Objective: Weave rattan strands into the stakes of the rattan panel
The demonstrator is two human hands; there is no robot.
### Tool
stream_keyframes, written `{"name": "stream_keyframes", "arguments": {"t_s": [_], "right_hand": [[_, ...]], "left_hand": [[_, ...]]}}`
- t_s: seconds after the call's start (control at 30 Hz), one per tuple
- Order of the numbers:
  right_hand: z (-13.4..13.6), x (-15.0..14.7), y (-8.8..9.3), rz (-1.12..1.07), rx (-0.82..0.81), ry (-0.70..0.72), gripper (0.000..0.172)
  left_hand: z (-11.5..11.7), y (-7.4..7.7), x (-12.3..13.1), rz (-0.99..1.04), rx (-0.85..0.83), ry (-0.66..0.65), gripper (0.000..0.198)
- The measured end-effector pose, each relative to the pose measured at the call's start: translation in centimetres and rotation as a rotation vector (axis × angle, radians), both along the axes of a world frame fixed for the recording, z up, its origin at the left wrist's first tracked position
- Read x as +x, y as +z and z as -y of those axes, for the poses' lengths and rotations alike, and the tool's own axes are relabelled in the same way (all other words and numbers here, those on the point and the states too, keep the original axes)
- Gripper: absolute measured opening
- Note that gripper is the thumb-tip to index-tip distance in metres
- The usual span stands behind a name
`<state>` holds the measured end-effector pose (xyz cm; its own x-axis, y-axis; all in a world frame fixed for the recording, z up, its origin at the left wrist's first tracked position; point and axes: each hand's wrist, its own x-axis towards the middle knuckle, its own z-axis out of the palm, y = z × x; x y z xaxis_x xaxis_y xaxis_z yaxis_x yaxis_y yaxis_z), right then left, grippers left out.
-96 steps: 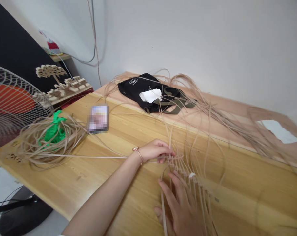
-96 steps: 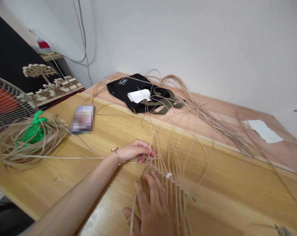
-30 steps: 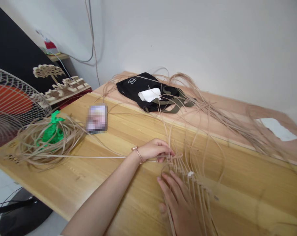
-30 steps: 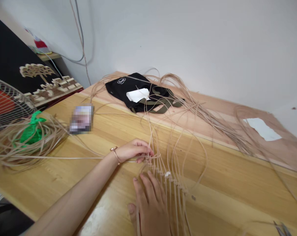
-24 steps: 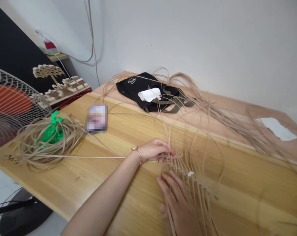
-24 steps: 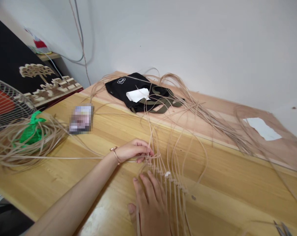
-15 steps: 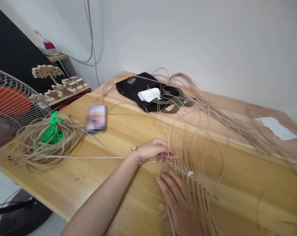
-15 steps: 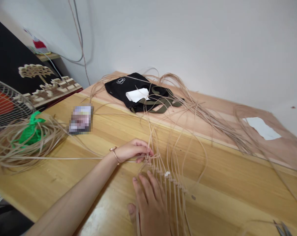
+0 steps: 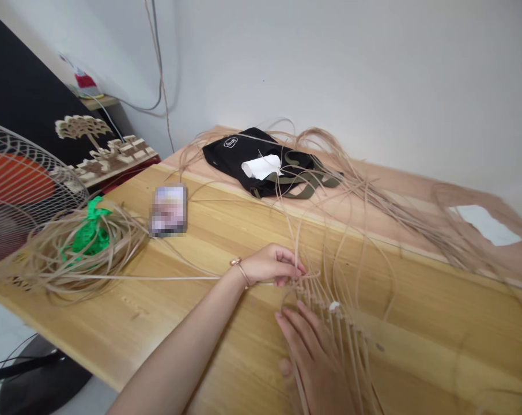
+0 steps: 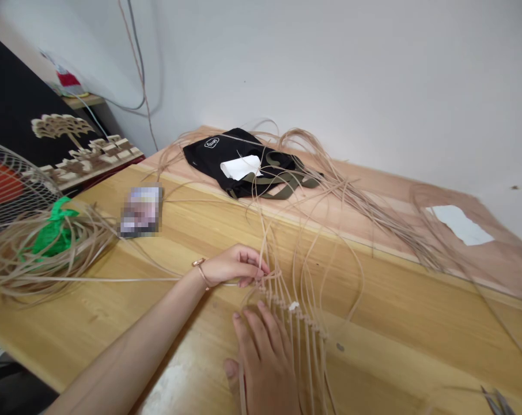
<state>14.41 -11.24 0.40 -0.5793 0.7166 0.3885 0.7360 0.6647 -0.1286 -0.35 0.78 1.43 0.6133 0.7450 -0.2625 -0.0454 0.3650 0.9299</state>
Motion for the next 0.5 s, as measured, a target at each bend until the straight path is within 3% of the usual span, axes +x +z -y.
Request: {"name": "stream_keyframes", "arguments": {"t_s": [0.5], "right_hand": [[0.09, 0.05, -0.08, 0.000, -0.021, -0.018, 0.038]], "left_hand": [[-0.04, -0.24, -0.04, -0.008, 0.012, -0.009, 0.019]]}}
